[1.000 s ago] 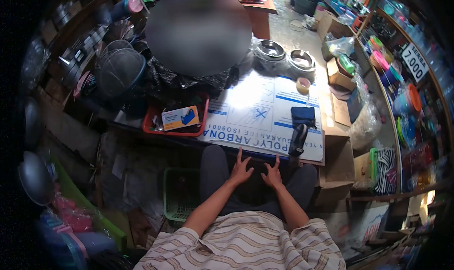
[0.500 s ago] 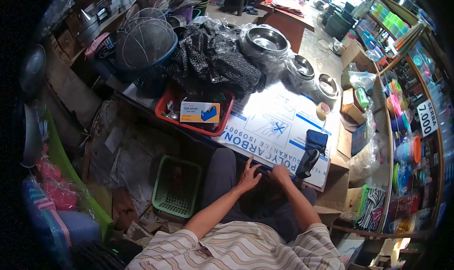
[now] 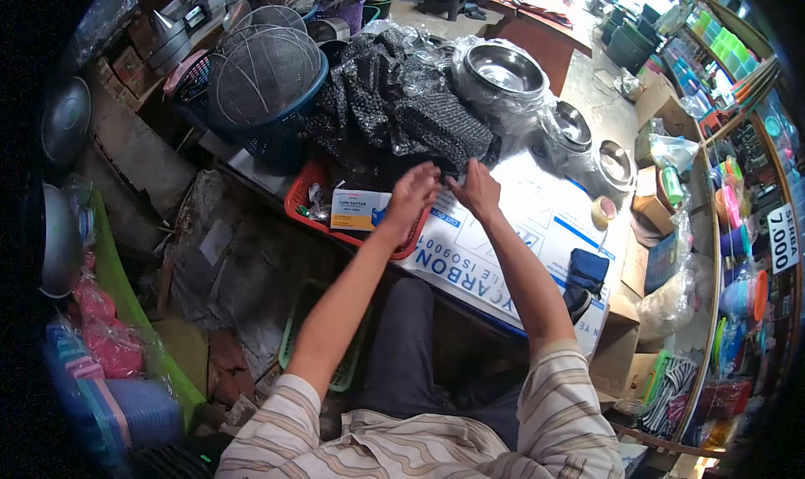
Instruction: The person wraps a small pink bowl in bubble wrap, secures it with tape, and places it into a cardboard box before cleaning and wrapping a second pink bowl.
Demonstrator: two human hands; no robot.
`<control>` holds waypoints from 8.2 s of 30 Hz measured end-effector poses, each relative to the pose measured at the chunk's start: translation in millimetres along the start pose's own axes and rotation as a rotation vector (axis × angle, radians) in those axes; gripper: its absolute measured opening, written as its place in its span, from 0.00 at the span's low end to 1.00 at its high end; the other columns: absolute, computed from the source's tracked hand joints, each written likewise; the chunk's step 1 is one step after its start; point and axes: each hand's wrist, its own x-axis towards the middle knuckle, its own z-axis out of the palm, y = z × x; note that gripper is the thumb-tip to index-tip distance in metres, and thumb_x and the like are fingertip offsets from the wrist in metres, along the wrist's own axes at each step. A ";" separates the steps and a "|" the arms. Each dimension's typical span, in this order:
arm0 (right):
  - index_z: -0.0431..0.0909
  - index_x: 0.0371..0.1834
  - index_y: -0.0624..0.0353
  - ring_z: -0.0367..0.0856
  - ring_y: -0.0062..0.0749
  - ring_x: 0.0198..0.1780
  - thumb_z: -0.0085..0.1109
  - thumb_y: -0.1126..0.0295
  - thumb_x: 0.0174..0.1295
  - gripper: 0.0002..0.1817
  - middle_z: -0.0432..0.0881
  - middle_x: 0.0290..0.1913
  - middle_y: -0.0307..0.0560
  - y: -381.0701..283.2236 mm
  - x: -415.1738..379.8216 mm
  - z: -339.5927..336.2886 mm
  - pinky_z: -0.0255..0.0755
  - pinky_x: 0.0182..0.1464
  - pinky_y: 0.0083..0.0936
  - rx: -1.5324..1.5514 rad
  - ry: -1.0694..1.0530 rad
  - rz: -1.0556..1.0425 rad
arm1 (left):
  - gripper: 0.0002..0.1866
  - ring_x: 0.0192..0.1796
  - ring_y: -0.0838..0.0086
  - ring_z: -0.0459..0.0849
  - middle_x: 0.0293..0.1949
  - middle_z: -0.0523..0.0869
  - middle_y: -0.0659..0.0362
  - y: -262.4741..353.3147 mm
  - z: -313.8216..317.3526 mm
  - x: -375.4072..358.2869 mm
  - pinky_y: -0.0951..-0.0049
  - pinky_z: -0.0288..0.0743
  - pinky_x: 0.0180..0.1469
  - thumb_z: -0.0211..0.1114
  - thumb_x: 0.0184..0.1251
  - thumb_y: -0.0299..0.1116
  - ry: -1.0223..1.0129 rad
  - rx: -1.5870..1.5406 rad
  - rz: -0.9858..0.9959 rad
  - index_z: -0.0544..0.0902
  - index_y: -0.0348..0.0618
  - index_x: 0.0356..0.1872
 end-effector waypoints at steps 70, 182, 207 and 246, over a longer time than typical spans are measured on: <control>0.89 0.65 0.47 0.90 0.52 0.54 0.70 0.68 0.72 0.19 0.87 0.62 0.53 12.7 -224.9 -176.9 0.83 0.58 0.46 0.389 0.350 -0.216 | 0.18 0.71 0.33 0.75 0.64 0.73 0.33 22.1 123.1 -120.1 0.47 0.75 0.70 0.77 0.64 0.34 -0.324 1.039 0.602 0.83 0.36 0.48; 0.90 0.42 0.51 0.77 0.44 0.69 0.57 0.65 0.73 0.10 0.84 0.55 0.45 84.0 9.1 105.8 0.65 0.75 0.62 -0.169 0.199 -0.258 | 0.30 0.86 0.45 0.64 0.82 0.72 0.48 -153.3 72.3 -160.2 0.37 0.46 0.89 0.64 0.80 0.59 -0.284 1.408 0.156 0.85 0.55 0.73; 0.80 0.76 0.45 0.72 0.59 0.80 0.67 0.57 0.76 0.26 0.75 0.80 0.57 183.3 -235.0 -34.8 0.65 0.81 0.53 0.081 -0.118 -0.145 | 0.18 0.90 0.44 0.58 0.84 0.71 0.49 -172.0 64.5 -145.7 0.27 0.42 0.87 0.67 0.75 0.31 0.017 1.439 0.268 0.88 0.48 0.64; 0.63 0.89 0.53 0.54 0.57 0.91 0.55 0.48 0.81 0.39 0.56 0.92 0.53 119.5 -401.3 -25.5 0.47 0.86 0.69 -0.216 -0.172 0.386 | 0.31 0.87 0.43 0.63 0.83 0.72 0.48 -158.4 57.8 -213.5 0.31 0.51 0.87 0.70 0.72 0.34 -0.451 1.436 0.381 0.80 0.48 0.77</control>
